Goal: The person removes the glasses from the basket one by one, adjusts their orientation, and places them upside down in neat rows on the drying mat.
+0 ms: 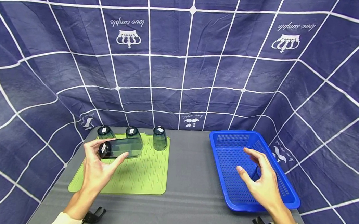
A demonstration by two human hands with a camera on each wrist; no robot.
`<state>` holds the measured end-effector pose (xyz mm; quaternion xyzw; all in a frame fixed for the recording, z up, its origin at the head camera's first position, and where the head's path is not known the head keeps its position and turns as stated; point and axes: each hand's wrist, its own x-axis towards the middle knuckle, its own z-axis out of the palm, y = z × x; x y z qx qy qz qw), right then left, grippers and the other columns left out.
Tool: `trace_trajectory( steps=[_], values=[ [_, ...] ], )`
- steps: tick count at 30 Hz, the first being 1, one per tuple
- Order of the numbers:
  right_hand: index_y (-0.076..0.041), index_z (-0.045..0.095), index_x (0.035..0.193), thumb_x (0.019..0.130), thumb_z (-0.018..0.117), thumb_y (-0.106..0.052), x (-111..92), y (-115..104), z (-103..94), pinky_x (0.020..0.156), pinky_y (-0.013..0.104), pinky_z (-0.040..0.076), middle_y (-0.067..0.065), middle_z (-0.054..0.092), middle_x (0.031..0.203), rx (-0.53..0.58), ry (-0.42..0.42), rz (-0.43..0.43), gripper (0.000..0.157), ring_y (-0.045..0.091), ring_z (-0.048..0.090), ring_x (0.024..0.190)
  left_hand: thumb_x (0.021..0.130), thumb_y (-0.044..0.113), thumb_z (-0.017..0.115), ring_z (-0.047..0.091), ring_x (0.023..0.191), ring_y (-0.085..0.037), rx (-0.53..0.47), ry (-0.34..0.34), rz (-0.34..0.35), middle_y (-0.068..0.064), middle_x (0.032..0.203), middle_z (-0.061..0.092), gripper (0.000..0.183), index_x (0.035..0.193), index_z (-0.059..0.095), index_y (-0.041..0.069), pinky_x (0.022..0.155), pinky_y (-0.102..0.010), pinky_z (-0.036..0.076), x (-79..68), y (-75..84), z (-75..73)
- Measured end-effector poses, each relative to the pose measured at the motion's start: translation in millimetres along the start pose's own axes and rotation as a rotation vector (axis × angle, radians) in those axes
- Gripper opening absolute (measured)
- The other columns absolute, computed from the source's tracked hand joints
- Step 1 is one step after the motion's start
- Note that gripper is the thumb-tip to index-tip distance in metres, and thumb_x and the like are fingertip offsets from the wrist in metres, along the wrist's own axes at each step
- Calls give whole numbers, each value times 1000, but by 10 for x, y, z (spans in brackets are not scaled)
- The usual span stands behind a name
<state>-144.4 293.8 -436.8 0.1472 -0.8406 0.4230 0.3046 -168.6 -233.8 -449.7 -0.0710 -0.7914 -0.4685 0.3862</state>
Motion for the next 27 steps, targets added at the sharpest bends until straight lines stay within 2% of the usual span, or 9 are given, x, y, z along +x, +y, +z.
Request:
trace_trajectory(
  steps=[4,7,16,23,27],
  values=[
    [-8,71,156,86,94,5,-5,57,-29,123,6,41,17,75,148,-24,1,0,74,-11,58,142,70,-4,110,68,122,15,36,18,5,1,132,84,98,148,51,-9,104,-4,48,3,-12,-32],
    [-6,71,156,87,94,3,-10,105,-55,124,6,39,18,74,149,-52,-4,6,73,-14,56,144,67,-5,111,68,121,18,45,28,25,-21,128,83,98,148,54,-8,104,-2,48,5,-25,-51],
    [-7,72,154,85,95,0,-7,172,-136,120,2,34,21,73,147,-117,24,-7,73,-19,52,140,70,-2,110,70,122,17,42,21,9,-21,131,82,93,148,60,-8,105,-3,49,14,-109,-125],
    [-5,73,153,84,94,-1,6,216,-205,120,0,32,22,73,147,-146,40,-10,72,-21,49,141,64,0,111,62,120,24,135,62,55,-20,130,83,93,145,67,-2,98,-1,44,15,-248,-136],
    [-5,73,152,84,94,-1,6,234,-241,119,0,31,22,74,147,-157,49,-8,71,-22,48,140,64,5,111,59,116,22,180,71,64,-19,132,84,91,145,69,0,92,-7,40,21,-312,-156]
  ],
)
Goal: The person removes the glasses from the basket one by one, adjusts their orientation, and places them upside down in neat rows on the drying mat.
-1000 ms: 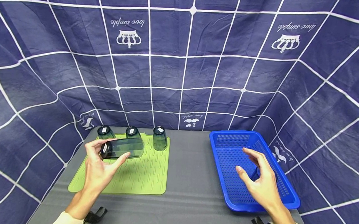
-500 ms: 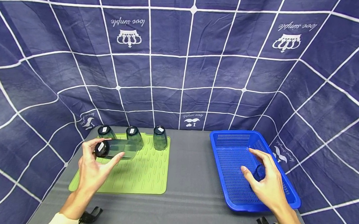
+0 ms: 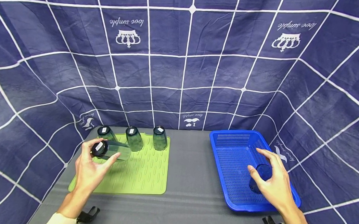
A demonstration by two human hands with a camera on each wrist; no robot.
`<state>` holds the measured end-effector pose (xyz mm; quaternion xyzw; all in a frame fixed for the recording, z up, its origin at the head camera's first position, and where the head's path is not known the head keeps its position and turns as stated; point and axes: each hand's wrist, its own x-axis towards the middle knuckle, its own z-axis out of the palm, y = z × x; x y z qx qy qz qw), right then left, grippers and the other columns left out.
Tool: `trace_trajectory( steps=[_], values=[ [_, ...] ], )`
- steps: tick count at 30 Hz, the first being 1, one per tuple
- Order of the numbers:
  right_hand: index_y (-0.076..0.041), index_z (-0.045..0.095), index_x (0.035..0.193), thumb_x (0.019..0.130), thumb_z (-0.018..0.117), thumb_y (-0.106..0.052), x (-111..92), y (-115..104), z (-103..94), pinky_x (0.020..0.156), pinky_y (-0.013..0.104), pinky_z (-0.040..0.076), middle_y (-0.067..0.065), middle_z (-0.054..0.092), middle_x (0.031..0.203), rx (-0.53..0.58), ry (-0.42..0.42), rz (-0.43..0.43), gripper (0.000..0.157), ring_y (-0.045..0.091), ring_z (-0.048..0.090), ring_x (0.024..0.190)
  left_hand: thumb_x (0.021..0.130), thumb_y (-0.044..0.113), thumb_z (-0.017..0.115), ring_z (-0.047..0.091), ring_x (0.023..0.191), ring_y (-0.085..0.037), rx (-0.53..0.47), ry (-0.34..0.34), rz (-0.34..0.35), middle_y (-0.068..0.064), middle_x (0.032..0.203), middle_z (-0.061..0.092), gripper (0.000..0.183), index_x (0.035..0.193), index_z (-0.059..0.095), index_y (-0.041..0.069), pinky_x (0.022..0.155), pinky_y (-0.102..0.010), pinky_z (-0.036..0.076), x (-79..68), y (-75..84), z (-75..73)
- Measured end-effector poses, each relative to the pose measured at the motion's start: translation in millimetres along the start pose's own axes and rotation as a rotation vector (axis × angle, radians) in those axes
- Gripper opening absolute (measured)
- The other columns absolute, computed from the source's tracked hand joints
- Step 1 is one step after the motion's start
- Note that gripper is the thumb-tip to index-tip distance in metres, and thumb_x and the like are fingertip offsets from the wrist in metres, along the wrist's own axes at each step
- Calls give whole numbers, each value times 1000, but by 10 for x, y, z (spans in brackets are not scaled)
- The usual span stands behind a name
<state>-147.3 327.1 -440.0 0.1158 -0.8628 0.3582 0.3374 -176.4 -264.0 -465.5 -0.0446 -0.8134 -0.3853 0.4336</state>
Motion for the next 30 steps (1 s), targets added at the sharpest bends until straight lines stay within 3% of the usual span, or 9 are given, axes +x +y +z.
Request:
trace_trajectory(
  steps=[2,5,7,10,14,17,22,24,30],
  values=[
    [-6,74,151,83,95,-1,1,20,-11,118,0,31,22,74,146,-6,6,1,72,-22,48,140,65,8,111,65,114,12,14,-2,-6,-19,132,83,90,145,70,2,93,-9,39,-1,-23,-7],
    [-7,75,150,81,95,-1,4,57,-23,118,0,31,22,74,145,-10,11,1,72,-23,47,140,66,10,111,74,119,-16,37,-3,-10,-20,132,82,89,145,72,3,98,-6,37,3,-57,-15],
    [-6,75,150,81,96,-1,2,90,-26,118,0,31,22,74,145,-13,14,-2,72,-23,47,140,66,10,111,73,121,-36,44,-6,-8,-22,130,80,88,145,73,3,100,-5,36,8,-81,-20],
    [-4,75,149,82,95,0,-1,144,-30,118,0,31,22,74,145,-18,13,-3,71,-22,47,140,68,11,110,71,122,-49,54,-12,-16,-24,129,79,86,145,73,3,101,-7,36,14,-123,-31],
    [-4,75,149,82,95,-2,-11,205,-36,116,-1,29,23,73,144,-36,13,8,70,-23,45,139,71,13,110,71,122,-53,82,-22,-35,-25,128,79,83,145,73,3,98,-28,45,18,-185,-46],
    [-5,75,149,81,96,-4,-24,242,-47,116,-1,27,23,73,144,-50,12,23,71,-24,43,140,72,14,109,71,117,-53,105,-33,-44,-26,129,79,82,145,74,4,93,-45,44,22,-235,-54],
    [-5,74,149,81,97,-6,-41,311,-63,117,-2,25,23,72,145,-65,-9,44,72,-22,44,141,73,14,110,66,103,-46,127,-43,-55,-27,131,81,82,146,74,6,86,-46,39,28,-315,-70],
    [-5,74,149,81,97,-6,-47,338,-66,118,-2,24,23,72,146,-76,-19,50,72,-12,50,143,74,14,110,63,97,-42,139,-47,-62,-27,130,81,82,147,74,6,84,-44,38,26,-343,-75],
    [-9,72,152,82,99,-10,-85,412,-64,121,-1,20,24,71,150,-93,-47,80,75,46,58,145,74,15,110,59,93,-35,174,-66,-106,-23,128,80,82,148,74,10,84,-41,37,10,-432,-79]
  ],
)
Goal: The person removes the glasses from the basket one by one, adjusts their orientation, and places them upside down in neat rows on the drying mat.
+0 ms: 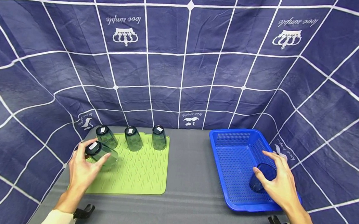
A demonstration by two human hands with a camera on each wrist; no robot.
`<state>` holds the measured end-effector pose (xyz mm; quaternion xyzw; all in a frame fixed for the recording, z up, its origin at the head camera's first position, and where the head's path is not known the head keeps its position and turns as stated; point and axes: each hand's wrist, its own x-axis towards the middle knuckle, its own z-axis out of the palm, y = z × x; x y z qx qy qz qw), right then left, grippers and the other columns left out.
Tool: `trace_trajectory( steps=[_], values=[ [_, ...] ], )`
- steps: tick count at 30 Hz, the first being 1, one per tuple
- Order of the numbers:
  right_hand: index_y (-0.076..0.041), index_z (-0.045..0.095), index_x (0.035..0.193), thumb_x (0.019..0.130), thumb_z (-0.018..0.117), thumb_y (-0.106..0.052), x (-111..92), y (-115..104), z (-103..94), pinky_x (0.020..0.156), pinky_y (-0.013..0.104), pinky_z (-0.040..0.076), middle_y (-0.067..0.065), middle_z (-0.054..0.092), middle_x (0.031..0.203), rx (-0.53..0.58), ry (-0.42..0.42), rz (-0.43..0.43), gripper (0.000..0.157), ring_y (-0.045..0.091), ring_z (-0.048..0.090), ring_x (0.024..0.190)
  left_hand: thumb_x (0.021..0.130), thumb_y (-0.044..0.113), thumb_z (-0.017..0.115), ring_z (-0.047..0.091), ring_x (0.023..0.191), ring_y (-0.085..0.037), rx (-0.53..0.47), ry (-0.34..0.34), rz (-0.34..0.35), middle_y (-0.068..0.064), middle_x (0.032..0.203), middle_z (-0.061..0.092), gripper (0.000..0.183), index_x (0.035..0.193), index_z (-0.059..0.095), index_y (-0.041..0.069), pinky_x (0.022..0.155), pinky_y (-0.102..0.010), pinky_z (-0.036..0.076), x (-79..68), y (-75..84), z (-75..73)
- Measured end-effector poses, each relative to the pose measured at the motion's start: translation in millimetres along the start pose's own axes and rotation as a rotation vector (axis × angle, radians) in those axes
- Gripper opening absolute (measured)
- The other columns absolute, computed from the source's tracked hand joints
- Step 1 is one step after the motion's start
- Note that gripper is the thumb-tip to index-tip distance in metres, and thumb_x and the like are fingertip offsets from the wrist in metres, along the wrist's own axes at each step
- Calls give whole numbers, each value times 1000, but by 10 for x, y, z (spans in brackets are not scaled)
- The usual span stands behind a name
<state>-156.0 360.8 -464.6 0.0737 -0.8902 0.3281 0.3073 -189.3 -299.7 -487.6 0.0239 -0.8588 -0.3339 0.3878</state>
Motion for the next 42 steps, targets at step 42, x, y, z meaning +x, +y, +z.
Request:
trace_trajectory(
  steps=[42],
  values=[
    [-2,67,154,77,104,-15,-185,206,109,118,7,29,32,68,147,-71,-98,0,87,53,61,138,80,9,104,63,125,-66,47,-69,-177,-32,148,73,79,149,68,9,104,-73,42,109,-558,206]
  ],
)
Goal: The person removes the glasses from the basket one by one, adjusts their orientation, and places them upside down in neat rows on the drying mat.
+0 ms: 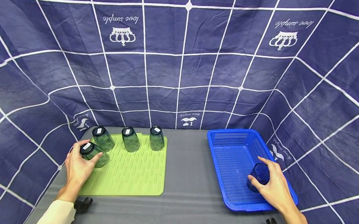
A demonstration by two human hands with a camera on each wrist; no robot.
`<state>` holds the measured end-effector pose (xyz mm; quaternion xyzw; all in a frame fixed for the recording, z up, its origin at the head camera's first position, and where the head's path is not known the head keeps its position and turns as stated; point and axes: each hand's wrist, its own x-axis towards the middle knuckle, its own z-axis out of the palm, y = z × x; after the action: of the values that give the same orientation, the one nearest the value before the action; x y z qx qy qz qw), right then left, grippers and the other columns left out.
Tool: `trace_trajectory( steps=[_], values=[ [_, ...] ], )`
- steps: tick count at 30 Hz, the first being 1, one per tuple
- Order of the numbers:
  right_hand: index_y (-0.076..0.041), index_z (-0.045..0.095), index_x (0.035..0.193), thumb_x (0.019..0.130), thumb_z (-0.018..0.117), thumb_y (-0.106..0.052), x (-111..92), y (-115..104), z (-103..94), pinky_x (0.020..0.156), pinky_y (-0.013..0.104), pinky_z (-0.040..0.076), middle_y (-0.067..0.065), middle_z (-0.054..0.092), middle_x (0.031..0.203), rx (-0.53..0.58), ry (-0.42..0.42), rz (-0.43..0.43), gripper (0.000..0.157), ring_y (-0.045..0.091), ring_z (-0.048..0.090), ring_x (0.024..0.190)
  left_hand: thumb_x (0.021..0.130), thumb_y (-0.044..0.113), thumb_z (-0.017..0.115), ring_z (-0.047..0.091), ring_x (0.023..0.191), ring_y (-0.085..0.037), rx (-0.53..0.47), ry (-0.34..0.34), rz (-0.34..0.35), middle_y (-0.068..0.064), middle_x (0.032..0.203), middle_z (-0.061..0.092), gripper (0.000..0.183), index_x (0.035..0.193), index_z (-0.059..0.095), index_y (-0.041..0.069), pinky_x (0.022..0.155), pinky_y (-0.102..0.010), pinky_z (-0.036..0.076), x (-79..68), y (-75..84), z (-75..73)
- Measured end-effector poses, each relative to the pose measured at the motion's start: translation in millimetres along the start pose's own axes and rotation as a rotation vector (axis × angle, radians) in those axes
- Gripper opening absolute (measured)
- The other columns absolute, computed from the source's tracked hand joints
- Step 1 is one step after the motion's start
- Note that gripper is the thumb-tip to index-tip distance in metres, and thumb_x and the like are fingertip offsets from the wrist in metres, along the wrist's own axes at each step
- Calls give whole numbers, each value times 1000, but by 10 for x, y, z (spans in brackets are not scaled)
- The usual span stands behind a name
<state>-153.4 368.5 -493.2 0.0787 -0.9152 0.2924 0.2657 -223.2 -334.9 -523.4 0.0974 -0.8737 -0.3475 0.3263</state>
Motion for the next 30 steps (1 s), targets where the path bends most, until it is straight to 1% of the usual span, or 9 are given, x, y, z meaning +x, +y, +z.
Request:
trace_trajectory(
  steps=[2,3,5,6,12,17,19,25,30],
  values=[
    [-2,67,155,77,104,-16,-11,9,2,119,25,39,32,68,147,-13,-12,16,87,53,62,137,79,9,104,63,121,-66,8,3,8,-34,147,73,79,148,68,8,103,-72,41,-8,-14,7],
    [-2,66,155,78,103,-16,-15,10,1,116,35,42,32,68,147,-19,-18,24,87,53,62,137,78,8,104,63,120,-66,13,5,11,-34,146,74,79,148,68,8,102,-72,41,-10,-21,11],
    [-2,66,155,79,103,-17,-21,12,2,109,51,43,33,68,147,-31,-25,32,86,53,62,137,78,8,104,63,117,-66,19,6,18,-34,146,74,79,148,68,8,99,-70,41,-12,-31,18],
    [-2,66,155,79,103,-17,-24,14,4,106,56,43,33,68,146,-34,-26,33,86,53,62,136,78,8,104,63,117,-66,19,6,20,-33,146,74,79,148,68,8,99,-70,41,-12,-36,20],
    [0,66,154,79,102,-16,-35,31,19,106,58,42,34,68,144,-33,-28,32,85,54,62,135,79,10,104,64,117,-66,14,-1,14,-33,145,75,79,148,67,8,100,-69,41,-20,-46,23],
    [1,64,154,80,102,-15,-39,20,13,104,70,47,36,66,145,-36,-46,50,84,57,61,135,78,11,104,64,119,-68,12,3,8,-34,142,75,78,147,68,7,101,-70,42,-32,-42,28],
    [1,64,154,80,102,-15,-42,19,11,103,73,48,37,65,144,-38,-51,55,84,58,60,135,79,11,104,64,121,-69,11,2,11,-35,142,75,77,147,68,7,103,-71,43,-31,-41,31],
    [2,63,153,80,102,-15,-57,35,19,102,74,48,38,65,143,-51,-56,53,85,59,61,133,78,11,105,64,126,-69,0,2,18,-35,142,75,76,145,69,6,108,-73,44,-41,-45,24],
    [3,63,153,80,101,-15,-65,36,23,102,74,49,39,66,141,-56,-50,57,84,59,61,132,80,13,104,65,124,-68,14,-9,17,-35,142,75,77,147,68,7,103,-74,44,-53,-39,32]
  ],
)
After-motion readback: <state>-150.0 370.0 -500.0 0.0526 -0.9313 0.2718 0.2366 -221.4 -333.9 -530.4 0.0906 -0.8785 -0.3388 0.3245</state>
